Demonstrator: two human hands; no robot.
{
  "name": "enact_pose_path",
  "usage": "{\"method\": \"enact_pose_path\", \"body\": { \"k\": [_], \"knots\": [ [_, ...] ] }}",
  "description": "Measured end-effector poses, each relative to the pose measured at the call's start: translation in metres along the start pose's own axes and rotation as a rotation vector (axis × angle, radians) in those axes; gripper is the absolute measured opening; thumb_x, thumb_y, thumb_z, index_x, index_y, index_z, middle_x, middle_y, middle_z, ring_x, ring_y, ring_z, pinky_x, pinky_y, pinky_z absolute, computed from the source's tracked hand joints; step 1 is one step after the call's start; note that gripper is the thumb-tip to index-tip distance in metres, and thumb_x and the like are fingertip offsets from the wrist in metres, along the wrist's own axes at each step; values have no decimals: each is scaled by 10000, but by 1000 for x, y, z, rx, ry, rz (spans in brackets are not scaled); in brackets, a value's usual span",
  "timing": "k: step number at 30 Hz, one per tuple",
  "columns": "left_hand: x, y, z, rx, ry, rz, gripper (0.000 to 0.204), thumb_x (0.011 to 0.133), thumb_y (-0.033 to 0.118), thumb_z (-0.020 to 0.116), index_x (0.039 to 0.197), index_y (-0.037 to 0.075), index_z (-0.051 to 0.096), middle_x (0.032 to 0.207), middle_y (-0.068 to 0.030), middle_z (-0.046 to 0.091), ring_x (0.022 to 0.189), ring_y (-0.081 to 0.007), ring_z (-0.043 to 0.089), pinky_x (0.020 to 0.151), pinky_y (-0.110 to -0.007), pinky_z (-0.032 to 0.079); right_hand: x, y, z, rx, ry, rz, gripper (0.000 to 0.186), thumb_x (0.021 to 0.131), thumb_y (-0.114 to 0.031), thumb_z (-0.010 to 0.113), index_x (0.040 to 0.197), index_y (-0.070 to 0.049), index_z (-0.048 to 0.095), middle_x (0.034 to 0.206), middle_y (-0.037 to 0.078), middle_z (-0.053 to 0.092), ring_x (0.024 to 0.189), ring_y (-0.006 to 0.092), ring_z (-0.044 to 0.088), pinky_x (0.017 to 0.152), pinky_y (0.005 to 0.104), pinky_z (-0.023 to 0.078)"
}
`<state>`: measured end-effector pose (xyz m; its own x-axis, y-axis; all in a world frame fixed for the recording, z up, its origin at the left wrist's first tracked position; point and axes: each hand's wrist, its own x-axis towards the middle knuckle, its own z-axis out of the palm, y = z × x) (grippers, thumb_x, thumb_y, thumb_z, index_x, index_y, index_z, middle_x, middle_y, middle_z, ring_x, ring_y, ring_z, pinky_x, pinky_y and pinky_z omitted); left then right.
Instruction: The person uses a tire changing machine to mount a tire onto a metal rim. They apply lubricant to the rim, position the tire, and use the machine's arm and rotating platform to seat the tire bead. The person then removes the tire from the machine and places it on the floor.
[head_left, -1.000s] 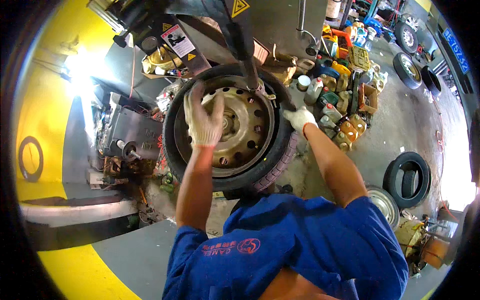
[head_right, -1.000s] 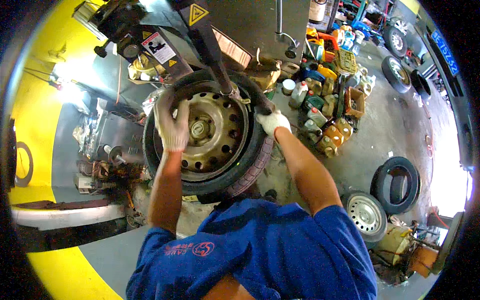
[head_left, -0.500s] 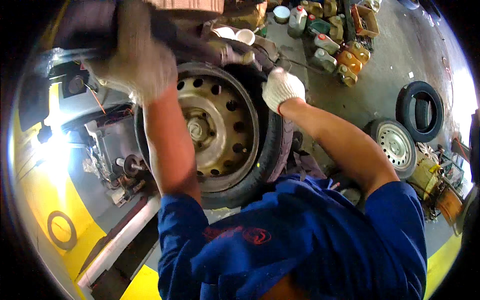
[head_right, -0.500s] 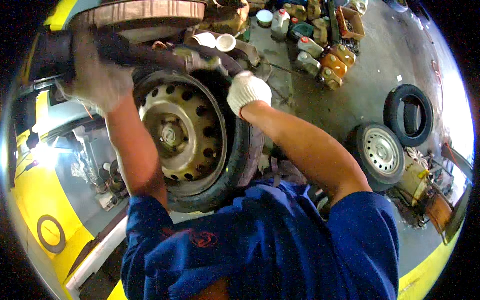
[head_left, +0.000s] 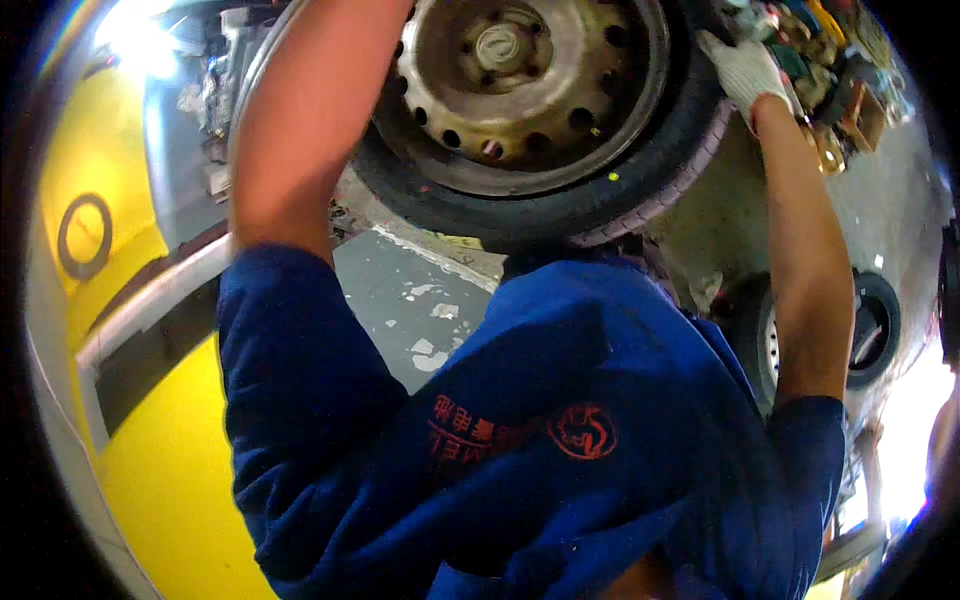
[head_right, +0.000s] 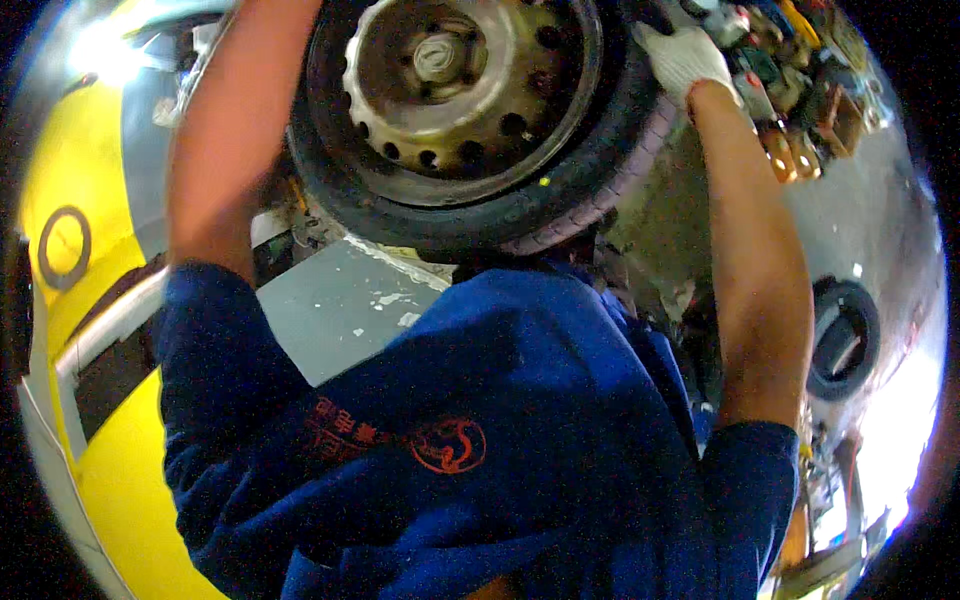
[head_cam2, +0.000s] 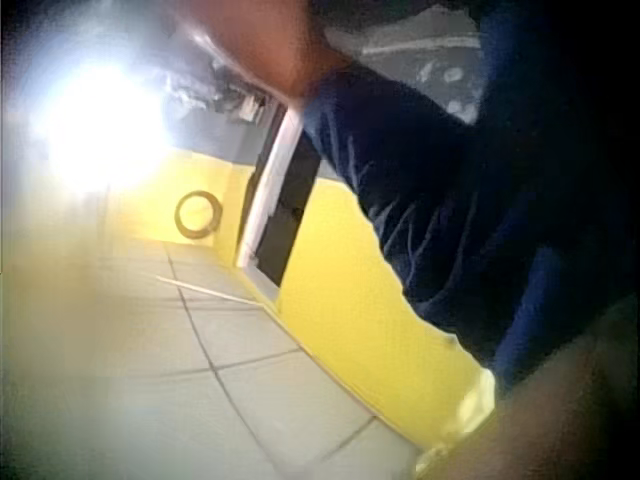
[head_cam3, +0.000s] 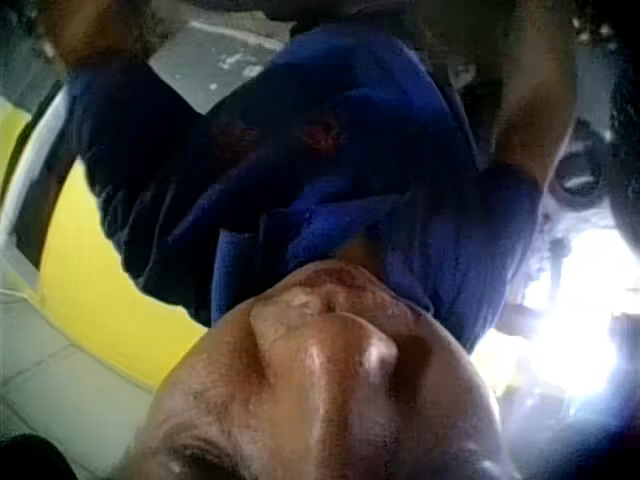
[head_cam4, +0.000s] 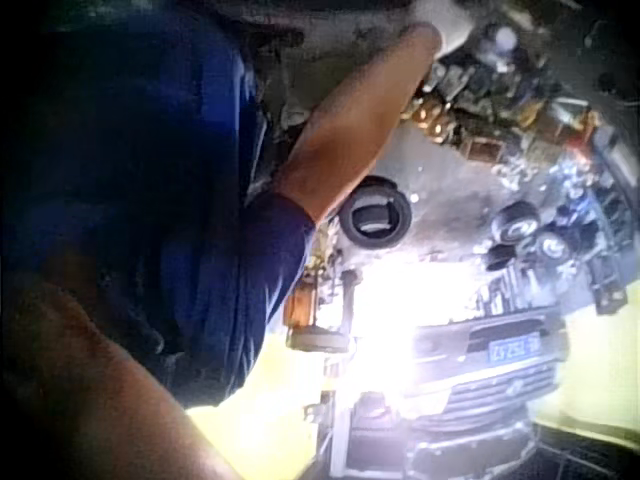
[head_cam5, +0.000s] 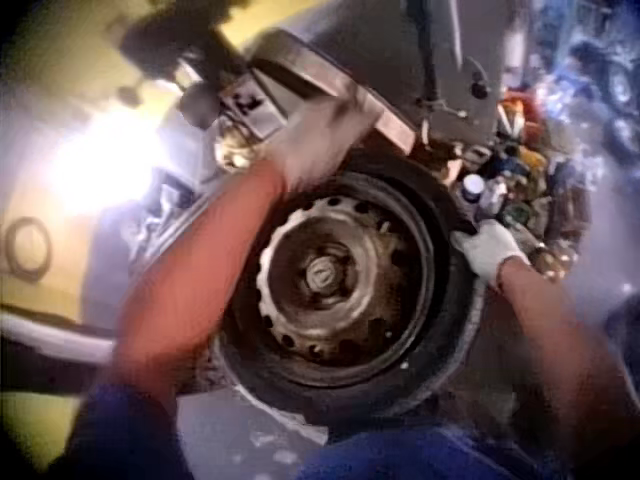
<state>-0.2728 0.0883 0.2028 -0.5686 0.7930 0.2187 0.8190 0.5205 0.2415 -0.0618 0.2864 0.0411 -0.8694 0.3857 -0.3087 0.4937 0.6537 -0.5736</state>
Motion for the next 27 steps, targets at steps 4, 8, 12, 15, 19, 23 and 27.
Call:
{"method": "enact_pose_path", "body": {
  "k": [4,8,12,15,19,23,27],
  "knots": [
    [-214,-71,-15,254,36,-733,650,946,505,544,1310,-28,618,1316,-249,642,1190,-417,628,1030,-451,467,22,34,20,-40,-28,-123,582,981,-404,536,1437,-42,517,1312,284,620,1201,419,612,1013,442,472],
    [-362,-56,-17,31,167,-1552,796,935,577,473,1504,25,405,1458,-330,470,1309,-460,519,1084,-505,419,12,27,22,-422,-3,-204,410,1038,-189,447,1433,-184,555,1191,311,647,1096,462,649,949,485,527],
    [-393,3,68,62,82,-1763,788,952,510,451,1549,28,271,1420,-377,459,1273,-540,508,1085,-562,404,-4,2,34,-96,233,139,587,1019,-485,444,1345,-17,583,1209,337,646,1144,450,643,977,499,515],
    [-387,5,76,-5,128,-1855,793,944,489,453,1548,19,247,1405,-383,471,1253,-537,526,1082,-570,400,-33,-17,49,-121,276,277,681,1020,-516,429,1453,11,448,1368,325,553,1244,475,568,1039,517,478],
    [-376,22,59,-17,228,-1635,740,960,400,454,1524,-54,301,1439,-356,478,1303,-483,514,1113,-495,391,-66,-23,69,-199,374,251,781,1001,-546,450,1525,16,310,1236,362,588,1087,495,628,941,545,513],
    [-379,24,69,-31,148,-1751,752,991,387,449,1577,-15,203,1526,-332,387,1349,-475,468,1135,-486,367,-78,-35,65,-153,368,300,737,994,-467,516,1518,16,329,1250,319,596,1114,478,612,945,528,501],
    [-353,29,76,87,-22,-1868,722,998,315,447,1586,2,168,1504,-332,398,1287,-491,499,1119,-528,368,-83,-5,93,-262,401,260,688,1002,-386,525,1527,9,324,1303,288,585,1149,461,602,974,516,500]
  ]
}}
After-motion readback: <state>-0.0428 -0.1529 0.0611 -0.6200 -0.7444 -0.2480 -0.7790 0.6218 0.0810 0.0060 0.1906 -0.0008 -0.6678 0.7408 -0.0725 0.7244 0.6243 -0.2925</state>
